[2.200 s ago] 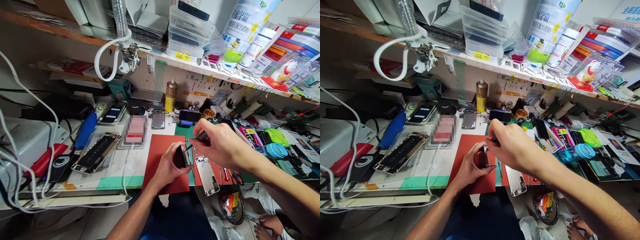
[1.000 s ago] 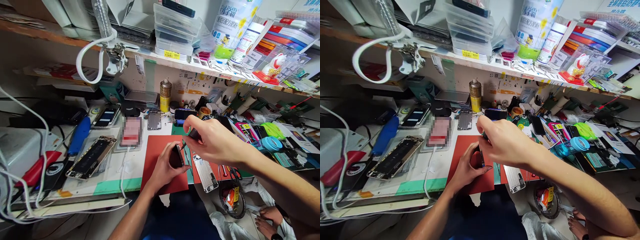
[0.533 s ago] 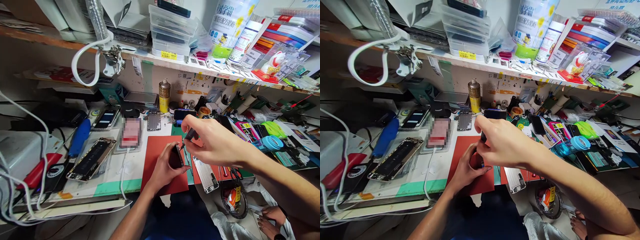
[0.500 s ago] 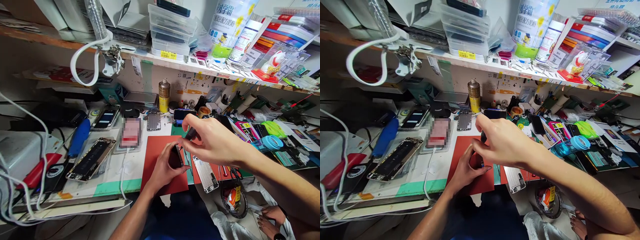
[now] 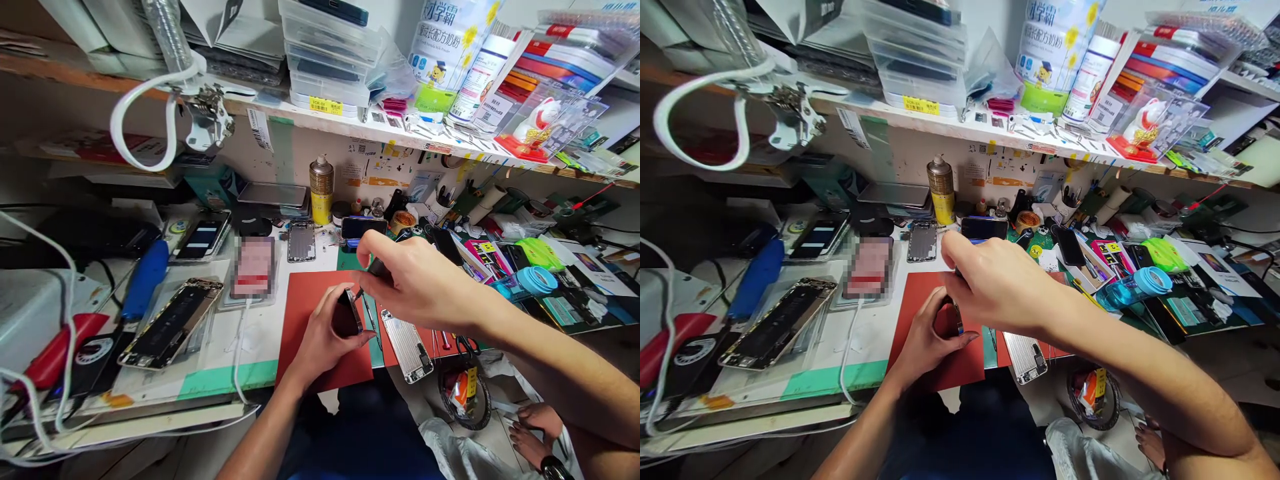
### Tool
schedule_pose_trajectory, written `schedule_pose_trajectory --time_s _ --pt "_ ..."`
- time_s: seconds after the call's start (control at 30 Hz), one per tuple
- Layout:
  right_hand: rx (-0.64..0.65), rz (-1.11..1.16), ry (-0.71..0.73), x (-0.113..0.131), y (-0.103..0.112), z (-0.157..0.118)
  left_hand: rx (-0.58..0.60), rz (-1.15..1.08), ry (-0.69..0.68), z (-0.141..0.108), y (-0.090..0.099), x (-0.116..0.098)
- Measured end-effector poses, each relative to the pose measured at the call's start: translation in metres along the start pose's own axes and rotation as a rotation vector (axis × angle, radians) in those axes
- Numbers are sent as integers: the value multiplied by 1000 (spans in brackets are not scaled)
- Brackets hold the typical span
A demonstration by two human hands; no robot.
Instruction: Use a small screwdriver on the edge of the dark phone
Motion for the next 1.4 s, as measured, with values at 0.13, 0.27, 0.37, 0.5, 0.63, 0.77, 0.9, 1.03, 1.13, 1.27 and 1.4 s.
schedule_pose_trajectory --time_s 0.13,0.27,0.37,0.5,0.63,0.77,0.9,1.03,1.13,1.27,1.4 --pt "-27 29 13 -1 1 0 -2 -11 -16 0 0 -2" --pt "-20 49 20 -1 1 0 10 -9 -19 1 -1 -2" --pt "-28 40 -4 -2 1 -1 14 -4 -20 1 -1 -2" --pt "0 42 28 0 -1 -1 8 6 -19 1 -1 -1" --pt "-13 25 -25 -4 1 0 7 2 -36 0 -1 -1" --pt "-35 37 -26 -4 1 -1 4 4 -41 0 -1 -1" --pt "-37 77 -14 -5 -2 -3 4 12 -41 0 -2 0" --pt "-77 140 -21 -8 -1 -8 12 0 -63 0 -3 1" --pt "-172 197 -33 -14 10 -14 18 -10 -70 -1 -3 1" --pt "-369 261 -76 -28 22 -27 26 -8 -21 -3 -4 4" --pt "-163 220 -123 -43 -24 -31 41 26 24 -1 -8 6"
Point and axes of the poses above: each hand's wrist, its own z-axis towards the middle knuckle, its own y-axis out of the back of the hand, x = y × z, the point moved 7 cm from there along z, towards the middle knuckle, and after that the axes turned 3 degrees about -x, right-handed, at the moved point
